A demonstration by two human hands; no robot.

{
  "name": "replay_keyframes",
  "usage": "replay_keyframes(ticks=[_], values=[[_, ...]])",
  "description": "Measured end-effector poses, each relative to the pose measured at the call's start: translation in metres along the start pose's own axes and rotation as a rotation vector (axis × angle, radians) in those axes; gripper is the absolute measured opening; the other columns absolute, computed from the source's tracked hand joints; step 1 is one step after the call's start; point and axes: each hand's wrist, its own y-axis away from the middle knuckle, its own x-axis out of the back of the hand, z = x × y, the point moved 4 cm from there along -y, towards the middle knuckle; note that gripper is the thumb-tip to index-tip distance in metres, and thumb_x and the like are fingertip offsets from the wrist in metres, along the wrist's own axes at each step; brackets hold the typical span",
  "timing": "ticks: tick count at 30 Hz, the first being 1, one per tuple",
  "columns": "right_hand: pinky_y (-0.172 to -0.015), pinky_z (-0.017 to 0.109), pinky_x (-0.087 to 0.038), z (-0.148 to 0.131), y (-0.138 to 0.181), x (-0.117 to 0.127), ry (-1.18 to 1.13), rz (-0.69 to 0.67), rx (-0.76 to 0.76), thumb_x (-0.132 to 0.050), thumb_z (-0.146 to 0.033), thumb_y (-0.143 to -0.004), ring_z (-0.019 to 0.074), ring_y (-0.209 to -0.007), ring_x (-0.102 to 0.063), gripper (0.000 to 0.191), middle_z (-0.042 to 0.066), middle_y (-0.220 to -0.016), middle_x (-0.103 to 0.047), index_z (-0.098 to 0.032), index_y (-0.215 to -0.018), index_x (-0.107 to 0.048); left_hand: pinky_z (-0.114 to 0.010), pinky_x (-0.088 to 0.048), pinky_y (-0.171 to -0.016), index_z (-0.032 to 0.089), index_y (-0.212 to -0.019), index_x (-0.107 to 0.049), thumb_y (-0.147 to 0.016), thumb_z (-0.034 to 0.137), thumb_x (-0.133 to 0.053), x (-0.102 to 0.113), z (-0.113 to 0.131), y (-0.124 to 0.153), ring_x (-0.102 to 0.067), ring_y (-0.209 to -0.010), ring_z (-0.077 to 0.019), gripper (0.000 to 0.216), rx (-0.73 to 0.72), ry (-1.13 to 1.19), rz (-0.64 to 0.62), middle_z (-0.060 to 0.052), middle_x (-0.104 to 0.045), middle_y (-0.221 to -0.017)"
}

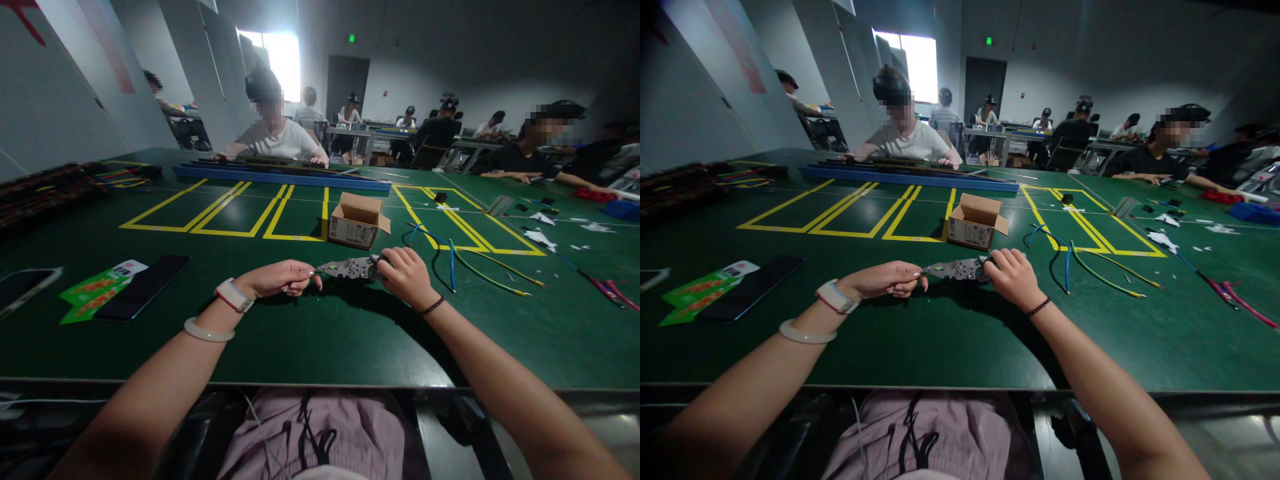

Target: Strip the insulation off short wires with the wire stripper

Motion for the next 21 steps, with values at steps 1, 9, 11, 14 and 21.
replay_keyframes(ticks=[1,9,11,14,21], values=[[-0.079,0.034,-0.033,0.0,0.0,-0.001,-0.002,-0.014,-0.007,-0.053,-0.014,-0.081,0.0202,-0.086,-0.047,0.011,0.009,-0.099,-0.063,-0.019,-0.087,-0.061,-0.021,-0.025,-0.049,0.01,-0.097,-0.063,-0.091,0.038,-0.051,0.001,0.001,-0.001,-0.026,-0.048,-0.008,0.031,-0.011,-0.027,0.031,0.007,-0.033,-0.056],[-0.097,0.041,-0.031,0.009,-0.002,-0.009,-0.043,-0.097,-0.192,-0.054,-0.018,-0.077,0.0278,-0.108,-0.046,0.017,0.015,-0.116,-0.059,-0.016,-0.093,-0.058,-0.02,-0.026,-0.051,0.012,-0.091,-0.063,-0.091,0.047,-0.049,0.012,0.01,-0.003,-0.031,-0.055,-0.0095,0.037,-0.143,-0.215,0.302,0.005,-0.035,-0.062],[-0.096,0.041,-0.032,0.015,0.001,-0.01,-0.066,-0.079,-0.284,-0.054,-0.017,-0.075,0.0284,-0.107,-0.047,0.017,0.014,-0.115,-0.059,-0.018,-0.092,-0.056,-0.02,-0.027,-0.052,0.013,-0.092,-0.063,-0.091,0.047,-0.049,0.016,0.011,-0.002,-0.033,-0.054,-0.0095,0.036,-0.177,-0.234,0.369,0.005,-0.036,-0.061],[-0.089,0.041,-0.035,0.023,0.005,-0.011,-0.113,-0.054,-0.408,-0.054,-0.018,-0.075,0.0288,-0.102,-0.049,0.015,0.014,-0.111,-0.059,-0.019,-0.09,-0.055,-0.019,-0.029,-0.05,0.014,-0.098,-0.065,-0.091,0.047,-0.049,0.019,0.013,-0.001,-0.036,-0.053,-0.009,0.037,-0.209,-0.274,0.451,0.005,-0.04,-0.061],[-0.092,0.043,-0.031,0.012,0.0,-0.005,-0.03,-0.096,-0.344,-0.053,-0.019,-0.078,0.0291,-0.103,-0.046,0.016,0.013,-0.111,-0.059,-0.02,-0.093,-0.057,-0.017,-0.037,-0.047,0.012,-0.106,-0.065,-0.092,0.039,-0.051,0.008,0.015,-0.003,-0.046,-0.049,-0.0062,0.034,-0.201,-0.353,0.517,-0.001,-0.06,-0.072]])
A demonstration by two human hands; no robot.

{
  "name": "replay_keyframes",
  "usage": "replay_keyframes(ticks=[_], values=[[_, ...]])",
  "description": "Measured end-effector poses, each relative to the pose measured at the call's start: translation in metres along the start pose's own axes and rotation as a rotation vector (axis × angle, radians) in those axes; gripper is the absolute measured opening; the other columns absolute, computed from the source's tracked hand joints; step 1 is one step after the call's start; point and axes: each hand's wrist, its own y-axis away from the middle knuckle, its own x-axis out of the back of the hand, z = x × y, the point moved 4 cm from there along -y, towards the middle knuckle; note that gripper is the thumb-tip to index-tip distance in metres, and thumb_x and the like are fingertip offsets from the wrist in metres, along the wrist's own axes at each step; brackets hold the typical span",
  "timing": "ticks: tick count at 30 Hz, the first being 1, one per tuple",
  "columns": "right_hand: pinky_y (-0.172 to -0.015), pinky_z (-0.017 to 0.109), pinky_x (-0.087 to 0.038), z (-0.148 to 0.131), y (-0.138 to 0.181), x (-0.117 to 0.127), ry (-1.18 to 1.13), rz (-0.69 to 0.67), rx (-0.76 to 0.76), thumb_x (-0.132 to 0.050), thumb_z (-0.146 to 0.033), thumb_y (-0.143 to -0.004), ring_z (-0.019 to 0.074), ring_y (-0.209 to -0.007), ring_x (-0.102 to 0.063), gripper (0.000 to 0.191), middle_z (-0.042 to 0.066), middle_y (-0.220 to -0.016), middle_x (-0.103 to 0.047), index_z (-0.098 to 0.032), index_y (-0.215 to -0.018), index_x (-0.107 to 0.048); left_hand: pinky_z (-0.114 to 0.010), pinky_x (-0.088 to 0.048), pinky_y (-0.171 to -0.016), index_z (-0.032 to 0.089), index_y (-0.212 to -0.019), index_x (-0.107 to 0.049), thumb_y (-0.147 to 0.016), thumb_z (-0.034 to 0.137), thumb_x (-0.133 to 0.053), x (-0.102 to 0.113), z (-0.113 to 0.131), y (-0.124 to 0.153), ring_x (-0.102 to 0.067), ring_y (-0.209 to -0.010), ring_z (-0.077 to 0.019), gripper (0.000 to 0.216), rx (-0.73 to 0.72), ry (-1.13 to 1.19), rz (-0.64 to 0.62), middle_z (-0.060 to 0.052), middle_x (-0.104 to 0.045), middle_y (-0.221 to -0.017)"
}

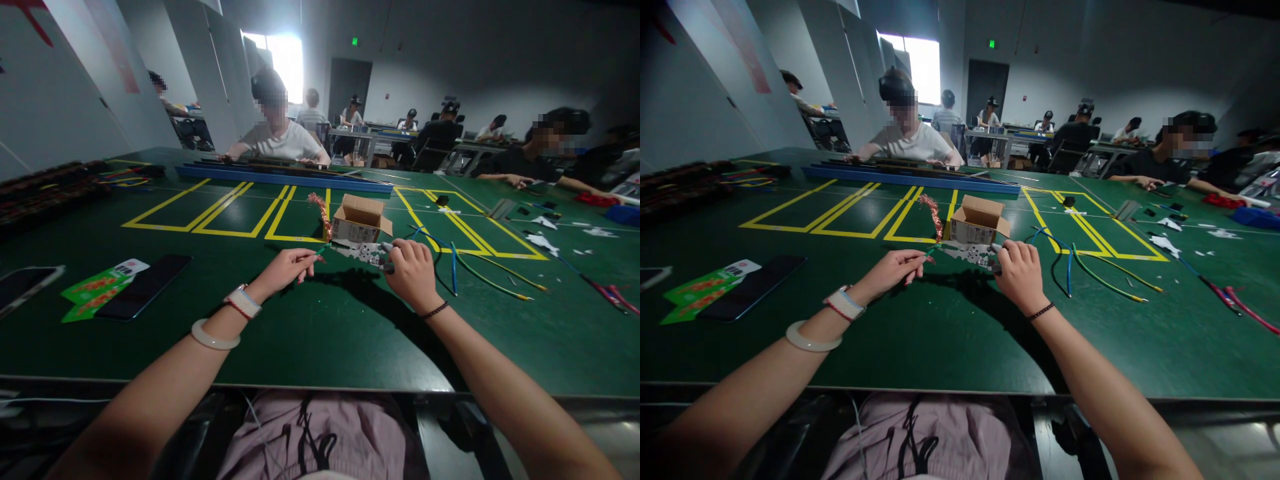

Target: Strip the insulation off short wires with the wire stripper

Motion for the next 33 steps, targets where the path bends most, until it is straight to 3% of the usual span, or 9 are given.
replay_keyframes(ticks=[6,11,14,19,25,33], values=[[-0.094,0.042,-0.028,-0.012,0.001,0.001,0.099,-0.031,0.067,-0.052,-0.02,-0.082,0.0284,-0.105,-0.044,0.016,0.013,-0.116,-0.059,-0.019,-0.096,-0.059,-0.017,-0.041,-0.047,0.01,-0.104,-0.066,-0.092,0.035,-0.053,-0.007,0.001,0.001,-0.051,-0.047,-0.0058,0.031,0.038,0.005,-0.024,-0.002,-0.063,-0.071],[-0.083,0.038,-0.03,-0.01,0.001,0.001,0.083,-0.063,0.076,-0.054,-0.025,-0.085,0.025,-0.093,-0.048,0.01,0.011,-0.105,-0.063,-0.02,-0.093,-0.058,-0.018,-0.045,-0.05,0.009,-0.103,-0.067,-0.091,0.033,-0.054,-0.008,0.006,0.003,-0.056,-0.047,-0.0068,0.03,0.042,-0.014,-0.038,-0.003,-0.065,-0.071],[-0.073,0.034,-0.031,-0.007,0.0,-0.004,0.025,-0.087,0.011,-0.055,-0.025,-0.084,0.0222,-0.083,-0.049,0.005,0.009,-0.092,-0.063,-0.02,-0.084,-0.057,-0.018,-0.046,-0.05,0.009,-0.103,-0.067,-0.091,0.032,-0.055,-0.007,0.007,0.003,-0.056,-0.048,-0.0068,0.028,0.03,-0.022,-0.026,-0.003,-0.065,-0.072],[-0.061,0.031,-0.028,-0.002,0.001,-0.014,-0.119,-0.143,-0.122,-0.052,-0.036,-0.088,0.0189,-0.068,-0.049,0.024,0.005,-0.073,-0.058,-0.022,-0.069,-0.052,-0.021,-0.051,-0.055,0.011,-0.105,-0.067,-0.091,0.032,-0.055,-0.006,0.005,0.002,-0.058,-0.053,-0.0082,0.028,-0.002,0.016,-0.011,-0.003,-0.066,-0.074],[-0.056,0.028,-0.028,-0.002,0.004,-0.022,-0.276,-0.216,-0.181,-0.049,-0.047,-0.089,0.0166,-0.062,-0.048,0.033,0.003,-0.068,-0.055,-0.023,-0.067,-0.049,-0.023,-0.052,-0.059,0.011,-0.105,-0.067,-0.091,0.036,-0.055,-0.006,0.003,0.001,-0.058,-0.055,-0.0087,0.031,-0.039,0.04,-0.03,-0.003,-0.066,-0.076],[-0.055,0.027,-0.028,-0.003,0.006,-0.027,-0.331,-0.265,-0.219,-0.046,-0.046,-0.09,0.0162,-0.06,-0.05,0.032,0.002,-0.066,-0.056,-0.023,-0.067,-0.047,-0.021,-0.048,-0.058,0.011,-0.102,-0.068,-0.093,0.037,-0.052,-0.004,0.007,0.003,-0.057,-0.053,-0.008,0.031,-0.05,0.003,-0.054,-0.001,-0.063,-0.071]])
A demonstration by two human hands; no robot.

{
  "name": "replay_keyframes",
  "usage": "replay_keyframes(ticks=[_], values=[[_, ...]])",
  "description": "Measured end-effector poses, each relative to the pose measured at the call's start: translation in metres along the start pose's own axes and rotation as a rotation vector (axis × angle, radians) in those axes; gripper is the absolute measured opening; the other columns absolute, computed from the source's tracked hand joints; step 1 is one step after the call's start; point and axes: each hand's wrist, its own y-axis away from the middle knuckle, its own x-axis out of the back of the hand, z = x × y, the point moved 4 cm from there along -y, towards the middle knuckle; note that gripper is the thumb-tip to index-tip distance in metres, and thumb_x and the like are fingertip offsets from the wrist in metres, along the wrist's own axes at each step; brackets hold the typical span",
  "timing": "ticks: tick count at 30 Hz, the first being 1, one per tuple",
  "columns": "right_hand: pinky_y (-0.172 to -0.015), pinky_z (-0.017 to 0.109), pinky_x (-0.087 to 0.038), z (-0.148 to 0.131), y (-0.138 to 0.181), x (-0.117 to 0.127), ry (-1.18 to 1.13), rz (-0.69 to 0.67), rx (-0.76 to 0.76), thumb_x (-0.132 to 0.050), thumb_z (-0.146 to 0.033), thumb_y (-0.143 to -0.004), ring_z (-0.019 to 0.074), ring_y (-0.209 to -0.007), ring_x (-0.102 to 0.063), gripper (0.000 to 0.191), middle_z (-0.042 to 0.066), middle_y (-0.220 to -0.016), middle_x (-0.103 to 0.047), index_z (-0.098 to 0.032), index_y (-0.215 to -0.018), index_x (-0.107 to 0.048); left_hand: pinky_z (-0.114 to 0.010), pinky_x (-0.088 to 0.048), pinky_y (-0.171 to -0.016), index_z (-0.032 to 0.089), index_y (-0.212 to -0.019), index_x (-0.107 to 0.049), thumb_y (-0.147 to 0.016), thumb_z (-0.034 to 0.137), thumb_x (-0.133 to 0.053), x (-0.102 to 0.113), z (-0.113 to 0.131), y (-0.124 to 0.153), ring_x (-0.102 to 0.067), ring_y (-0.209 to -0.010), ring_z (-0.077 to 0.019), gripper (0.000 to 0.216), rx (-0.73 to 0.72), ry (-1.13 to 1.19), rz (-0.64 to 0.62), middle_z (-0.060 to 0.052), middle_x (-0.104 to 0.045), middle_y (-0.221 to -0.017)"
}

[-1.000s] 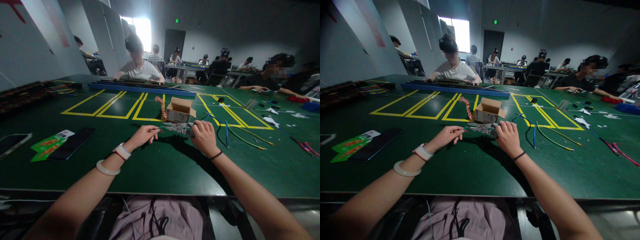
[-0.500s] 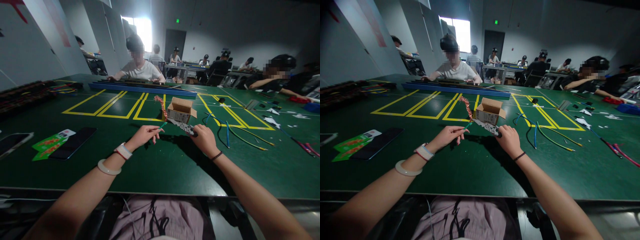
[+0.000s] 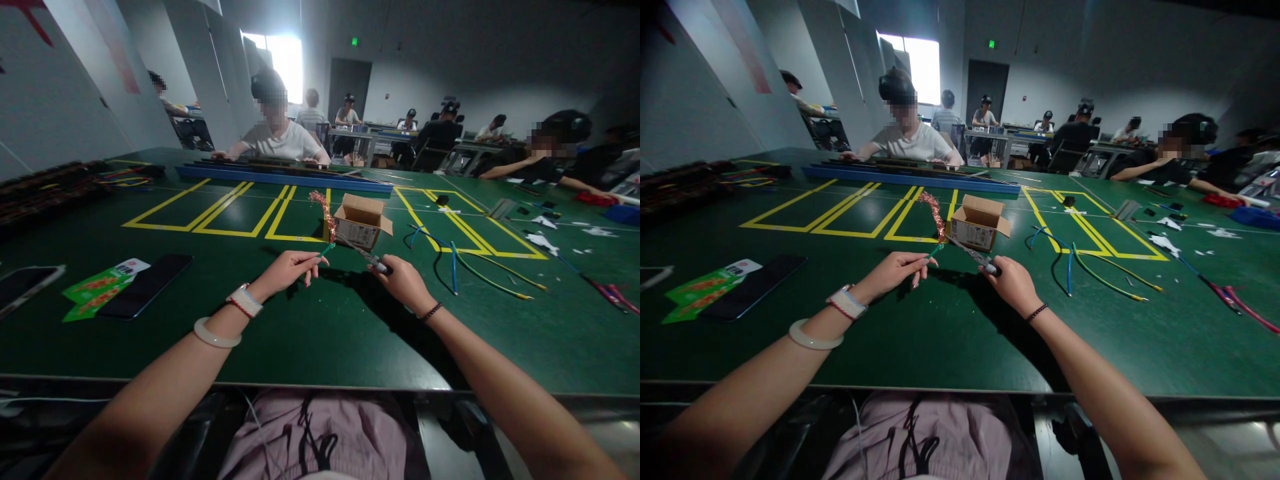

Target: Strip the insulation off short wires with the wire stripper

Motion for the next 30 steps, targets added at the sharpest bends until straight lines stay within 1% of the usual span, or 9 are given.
replay_keyframes(ticks=[2,5,8,11,14,17,20,23,30], values=[[-0.056,0.027,-0.028,0.0,-0.001,0.0,0.008,0.004,0.005,-0.047,-0.047,-0.09,0.0163,-0.06,-0.05,0.032,0.002,-0.066,-0.056,-0.023,-0.067,-0.047,-0.021,-0.048,-0.056,0.011,-0.101,-0.068,-0.093,0.038,-0.051,0.001,0.0,0.0,-0.056,-0.053,-0.0082,0.033,0.0,0.001,0.018,-0.001,-0.062,-0.07],[-0.057,0.027,-0.03,0.001,-0.003,0.0,0.029,0.009,0.058,-0.048,-0.047,-0.089,0.0168,-0.063,-0.05,0.032,0.003,-0.071,-0.055,-0.023,-0.069,-0.049,-0.02,-0.048,-0.055,0.012,-0.1,-0.068,-0.094,0.039,-0.05,0.002,-0.001,0.0,-0.055,-0.052,-0.008,0.033,0.0,0.006,0.049,-0.001,-0.062,-0.071],[-0.061,0.029,-0.032,0.004,-0.004,0.001,0.126,0.046,0.099,-0.048,-0.047,-0.09,0.0195,-0.069,-0.05,0.03,0.006,-0.078,-0.057,-0.021,-0.075,-0.052,-0.02,-0.048,-0.052,0.012,-0.102,-0.067,-0.094,0.039,-0.05,0.004,-0.004,-0.001,-0.055,-0.05,-0.0075,0.033,0.013,0.016,0.104,-0.001,-0.062,-0.072],[-0.066,0.032,-0.033,0.008,-0.004,0.003,0.233,0.087,0.098,-0.048,-0.045,-0.091,0.0225,-0.077,-0.05,0.027,0.01,-0.087,-0.059,-0.02,-0.084,-0.053,-0.02,-0.048,-0.05,0.011,-0.103,-0.067,-0.092,0.04,-0.051,0.007,-0.007,-0.002,-0.055,-0.048,-0.0077,0.035,0.02,0.032,0.16,-0.001,-0.061,-0.069],[-0.072,0.033,-0.034,0.006,-0.002,0.005,0.261,0.111,0.092,-0.05,-0.043,-0.09,0.0241,-0.085,-0.051,0.025,0.012,-0.097,-0.06,-0.019,-0.089,-0.053,-0.021,-0.05,-0.052,0.009,-0.101,-0.067,-0.09,0.04,-0.054,0.008,-0.01,-0.003,-0.06,-0.05,-0.0097,0.035,0.022,0.018,0.189,-0.003,-0.064,-0.071],[-0.072,0.034,-0.034,-0.002,0.001,0.005,0.245,0.12,0.103,-0.05,-0.043,-0.09,0.0246,-0.086,-0.051,0.024,0.012,-0.098,-0.06,-0.019,-0.089,-0.053,-0.023,-0.052,-0.056,0.008,-0.101,-0.067,-0.089,0.038,-0.056,0.006,-0.011,-0.002,-0.066,-0.055,-0.0131,0.035,0.029,0.003,0.22,-0.006,-0.068,-0.075],[-0.071,0.034,-0.033,-0.012,0.003,0.002,0.236,0.092,0.099,-0.049,-0.046,-0.09,0.0241,-0.083,-0.05,0.027,0.01,-0.092,-0.059,-0.02,-0.087,-0.053,-0.025,-0.054,-0.058,0.008,-0.103,-0.067,-0.087,0.039,-0.059,0.003,-0.01,-0.001,-0.069,-0.06,-0.0162,0.036,0.026,-0.003,0.267,-0.008,-0.07,-0.077],[-0.07,0.033,-0.033,-0.017,0.004,-0.003,0.242,0.036,0.081,-0.046,-0.049,-0.091,0.0236,-0.082,-0.05,0.031,0.01,-0.09,-0.059,-0.019,-0.087,-0.053,-0.026,-0.055,-0.058,0.007,-0.101,-0.067,-0.085,0.04,-0.062,-0.001,-0.008,0.0,-0.07,-0.06,-0.0178,0.038,0.015,-0.028,0.306,-0.008,-0.07,-0.076],[-0.07,0.032,-0.032,-0.018,0.003,-0.011,0.212,-0.085,0.041,-0.041,-0.05,-0.093,0.0222,-0.083,-0.051,0.033,0.01,-0.093,-0.06,-0.019,-0.09,-0.052,-0.027,-0.056,-0.058,0.007,-0.1,-0.066,-0.086,0.037,-0.06,-0.006,-0.006,0.001,-0.071,-0.061,-0.019,0.034,0.022,-0.061,0.29,-0.008,-0.07,-0.074]])
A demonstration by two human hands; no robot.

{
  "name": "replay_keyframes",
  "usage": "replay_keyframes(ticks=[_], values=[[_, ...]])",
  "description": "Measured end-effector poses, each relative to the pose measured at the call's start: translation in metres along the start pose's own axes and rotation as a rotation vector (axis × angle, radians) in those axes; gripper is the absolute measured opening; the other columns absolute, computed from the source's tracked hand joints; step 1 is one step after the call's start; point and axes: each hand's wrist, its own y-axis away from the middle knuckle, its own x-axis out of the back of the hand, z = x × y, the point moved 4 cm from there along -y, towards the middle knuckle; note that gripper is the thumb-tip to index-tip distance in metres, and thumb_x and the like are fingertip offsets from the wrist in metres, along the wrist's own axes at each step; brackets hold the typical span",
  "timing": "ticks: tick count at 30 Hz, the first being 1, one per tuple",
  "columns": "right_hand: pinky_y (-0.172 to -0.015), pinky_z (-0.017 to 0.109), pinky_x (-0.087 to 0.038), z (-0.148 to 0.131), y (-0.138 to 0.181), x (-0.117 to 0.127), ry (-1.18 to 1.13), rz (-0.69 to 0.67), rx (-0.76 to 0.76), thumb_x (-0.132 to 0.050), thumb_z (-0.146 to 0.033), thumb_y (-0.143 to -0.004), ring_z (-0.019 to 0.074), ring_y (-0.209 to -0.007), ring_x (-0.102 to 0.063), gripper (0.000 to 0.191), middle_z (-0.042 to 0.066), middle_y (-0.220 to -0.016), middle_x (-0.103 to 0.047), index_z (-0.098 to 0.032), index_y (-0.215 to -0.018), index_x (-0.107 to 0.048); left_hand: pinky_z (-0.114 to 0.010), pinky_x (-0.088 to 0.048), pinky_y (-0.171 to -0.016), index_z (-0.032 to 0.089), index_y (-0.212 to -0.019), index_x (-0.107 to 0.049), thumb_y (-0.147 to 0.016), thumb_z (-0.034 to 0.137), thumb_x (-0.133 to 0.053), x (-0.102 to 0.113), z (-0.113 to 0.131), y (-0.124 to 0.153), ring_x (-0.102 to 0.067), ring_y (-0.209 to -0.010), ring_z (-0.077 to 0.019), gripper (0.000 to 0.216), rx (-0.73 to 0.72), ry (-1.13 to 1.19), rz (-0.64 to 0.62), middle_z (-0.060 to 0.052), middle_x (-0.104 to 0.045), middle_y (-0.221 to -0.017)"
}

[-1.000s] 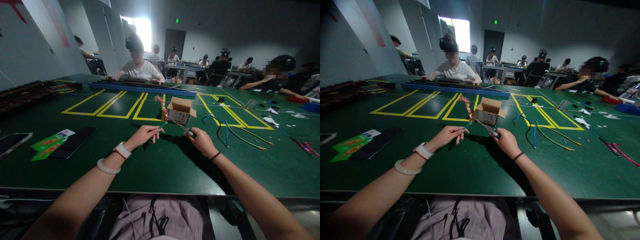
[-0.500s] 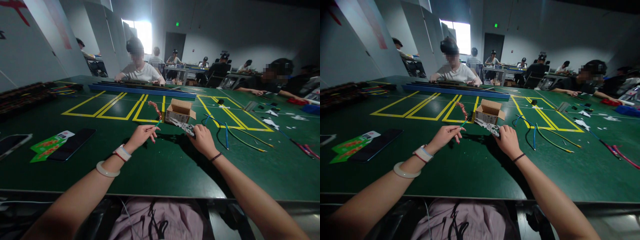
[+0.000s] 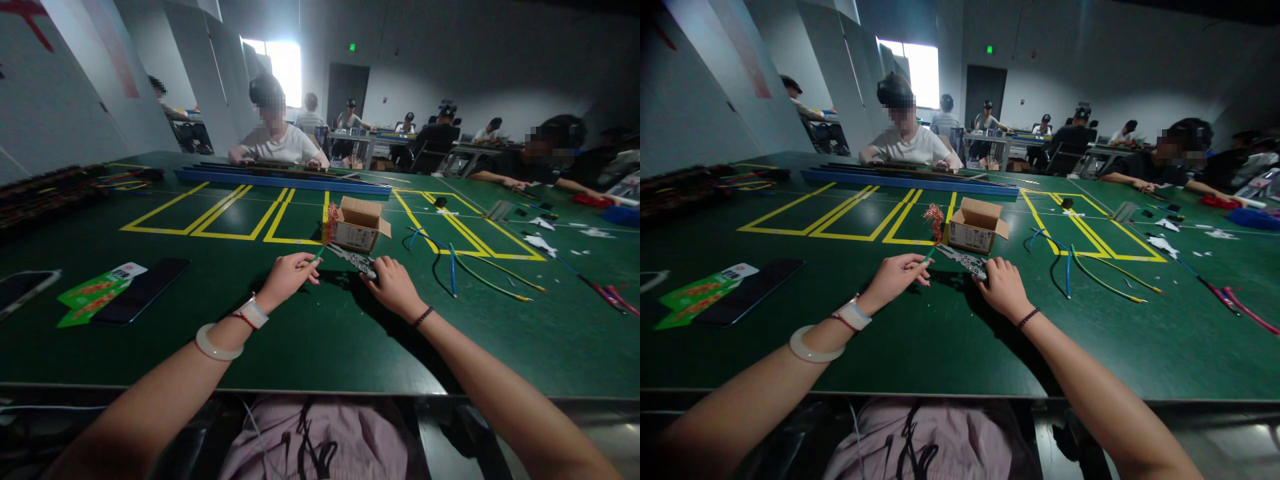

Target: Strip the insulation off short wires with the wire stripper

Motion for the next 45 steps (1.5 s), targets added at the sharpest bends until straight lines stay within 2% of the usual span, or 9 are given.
replay_keyframes(ticks=[10,16,20,25,31,35,37,40,45], values=[[-0.073,0.033,-0.033,-0.006,-0.001,0.003,-0.013,0.013,0.006,-0.04,-0.051,-0.093,0.0234,-0.086,-0.051,0.035,0.011,-0.096,-0.061,-0.019,-0.091,-0.053,-0.025,-0.055,-0.055,0.01,-0.096,-0.065,-0.086,0.034,-0.06,-0.007,-0.005,0.0,-0.069,-0.056,-0.017,0.026,0.0,-0.033,-0.022,-0.004,-0.068,-0.069],[-0.065,0.03,-0.031,0.003,-0.004,0.008,-0.132,-0.03,0.042,-0.046,-0.052,-0.09,0.0194,-0.074,-0.051,0.034,0.006,-0.081,-0.059,-0.021,-0.078,-0.052,-0.024,-0.053,-0.055,0.009,-0.101,-0.069,-0.088,0.032,-0.057,-0.002,0.0,0.0,-0.069,-0.056,-0.0162,0.029,-0.028,-0.138,-0.06,-0.006,-0.071,-0.074],[-0.059,0.026,-0.03,0.011,-0.005,0.012,-0.419,-0.17,0.044,-0.05,-0.049,-0.088,0.0145,-0.066,-0.049,0.033,0.002,-0.073,-0.055,-0.021,-0.071,-0.049,-0.028,-0.056,-0.067,0.012,-0.103,-0.071,-0.088,0.03,-0.058,0.002,0.005,0.0,-0.072,-0.069,-0.0182,0.027,-0.09,-0.135,-0.104,-0.007,-0.074,-0.079],[-0.051,0.024,-0.026,0.019,-0.004,0.011,-0.755,-0.403,-0.057,-0.055,-0.059,-0.081,0.0096,-0.055,-0.039,0.043,-0.005,-0.059,-0.047,-0.019,-0.066,-0.048,-0.033,-0.055,-0.083,0.015,-0.103,-0.073,-0.087,0.03,-0.061,0.007,0.007,0.0,-0.071,-0.087,-0.0204,0.025,-0.193,-0.105,-0.117,-0.006,-0.076,-0.092],[-0.052,0.024,-0.038,0.016,0.005,0.016,-1.155,-0.686,-0.037,-0.058,-0.062,-0.079,0.0109,-0.057,-0.052,0.046,0.0,-0.067,-0.061,-0.016,-0.074,-0.06,-0.032,-0.054,-0.088,0.017,-0.101,-0.074,-0.088,0.029,-0.061,0.008,0.015,0.004,-0.07,-0.091,-0.0194,0.021,-0.289,-0.043,-0.154,-0.004,-0.076,-0.095],[-0.055,0.026,-0.045,0.006,0.01,0.02,-1.375,-0.819,0.002,-0.056,-0.064,-0.079,0.0131,-0.059,-0.058,0.05,0.003,-0.069,-0.063,-0.017,-0.061,-0.051,-0.032,-0.053,-0.088,0.017,-0.1,-0.073,-0.089,0.029,-0.06,0.007,0.019,0.005,-0.07,-0.09,-0.0188,0.021,-0.268,0.031,-0.194,-0.004,-0.075,-0.094],[-0.056,0.027,-0.045,0.004,0.009,0.019,-1.36,-0.8,-0.009,-0.055,-0.064,-0.079,0.013,-0.06,-0.057,0.049,0.003,-0.07,-0.063,-0.017,-0.065,-0.053,-0.031,-0.054,-0.085,0.016,-0.099,-0.073,-0.09,0.029,-0.058,0.006,0.018,0.003,-0.07,-0.084,-0.0175,0.021,-0.225,0.077,-0.207,-0.005,-0.075,-0.089],[-0.056,0.026,-0.041,0.006,0.004,0.017,-1.19,-0.67,-0.03,-0.053,-0.062,-0.081,0.0124,-0.061,-0.054,0.046,0.002,-0.073,-0.062,-0.017,-0.077,-0.061,-0.028,-0.055,-0.076,0.014,-0.097,-0.07,-0.091,0.031,-0.056,0.004,0.015,0.001,-0.069,-0.074,-0.0155,0.023,-0.167,0.133,-0.2,-0.004,-0.072,-0.081],[-0.057,0.026,-0.031,0.019,-0.005,0.023,-0.634,-0.247,0.003,-0.053,-0.052,-0.085,0.0133,-0.063,-0.047,0.036,0.0,-0.068,-0.053,-0.02,-0.069,-0.051,-0.025,-0.053,-0.063,0.012,-0.098,-0.067,-0.093,0.038,-0.051,0.004,0.008,-0.002,-0.063,-0.061,-0.0118,0.031,-0.103,0.154,-0.138,-0.002,-0.064,-0.074]])
